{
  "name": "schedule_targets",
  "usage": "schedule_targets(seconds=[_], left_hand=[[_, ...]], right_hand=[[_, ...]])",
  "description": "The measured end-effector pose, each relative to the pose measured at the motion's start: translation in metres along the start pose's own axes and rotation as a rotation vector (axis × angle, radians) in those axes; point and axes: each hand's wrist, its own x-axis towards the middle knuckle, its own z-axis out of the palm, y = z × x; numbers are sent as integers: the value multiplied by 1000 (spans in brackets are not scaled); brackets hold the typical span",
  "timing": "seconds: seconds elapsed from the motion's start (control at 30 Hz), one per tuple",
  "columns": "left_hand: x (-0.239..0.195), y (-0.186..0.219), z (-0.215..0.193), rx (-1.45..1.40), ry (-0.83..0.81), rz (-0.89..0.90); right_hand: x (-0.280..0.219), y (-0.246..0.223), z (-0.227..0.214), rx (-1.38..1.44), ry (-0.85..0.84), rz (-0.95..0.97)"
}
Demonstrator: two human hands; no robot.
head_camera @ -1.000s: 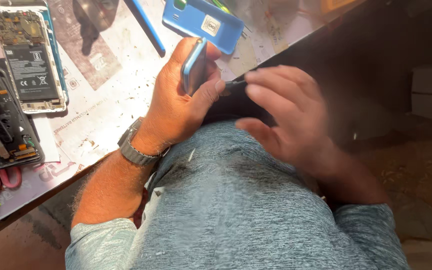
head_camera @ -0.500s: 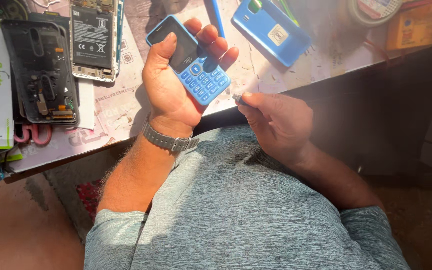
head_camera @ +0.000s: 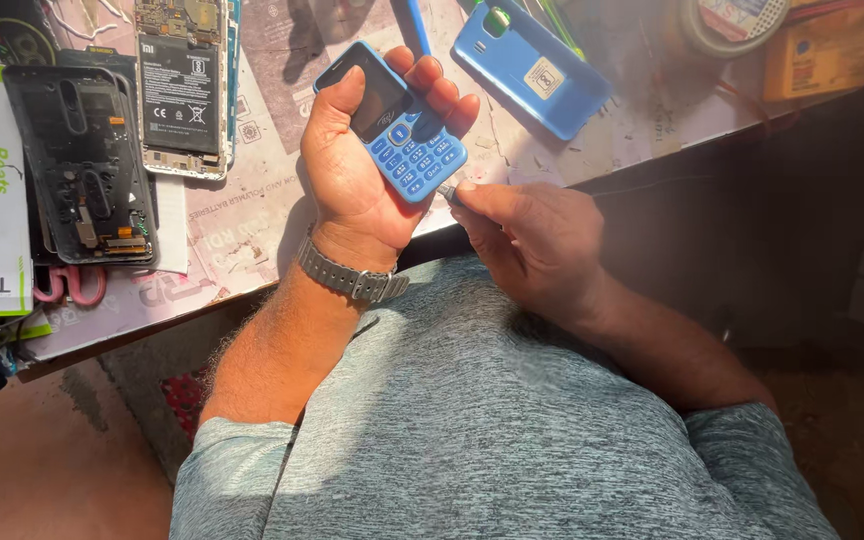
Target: The person handles a blue feature phone and a red battery, repeatedly inserting and removing the battery. They connect a charging cable to the phone, then use a green pen to scrape the battery contacts. The workspace contains disassembled phone parts and tools.
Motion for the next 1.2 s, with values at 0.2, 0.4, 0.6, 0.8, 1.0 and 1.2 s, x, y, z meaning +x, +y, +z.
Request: schedule_targets(seconds=[0.2,0.4,0.6,0.8,1.0,1.2], left_hand=[[3,-6,3,6,-8,0],[4,-9,2,50,-15,58],[6,-16,5,197,26,281],[6,-19,6,332,-17,399],[6,-22,5,321,-56,418],[9,-26,6,258,-109,386]], right_hand=[[-1,0,-1,8,-4,19],[-1,0,0,-15,18,46],[-4,1,5,-9,42,111],[-6,4,10,171,61,166],[-10,6,15,191,74,181],[-12,9,18,160,110,177]])
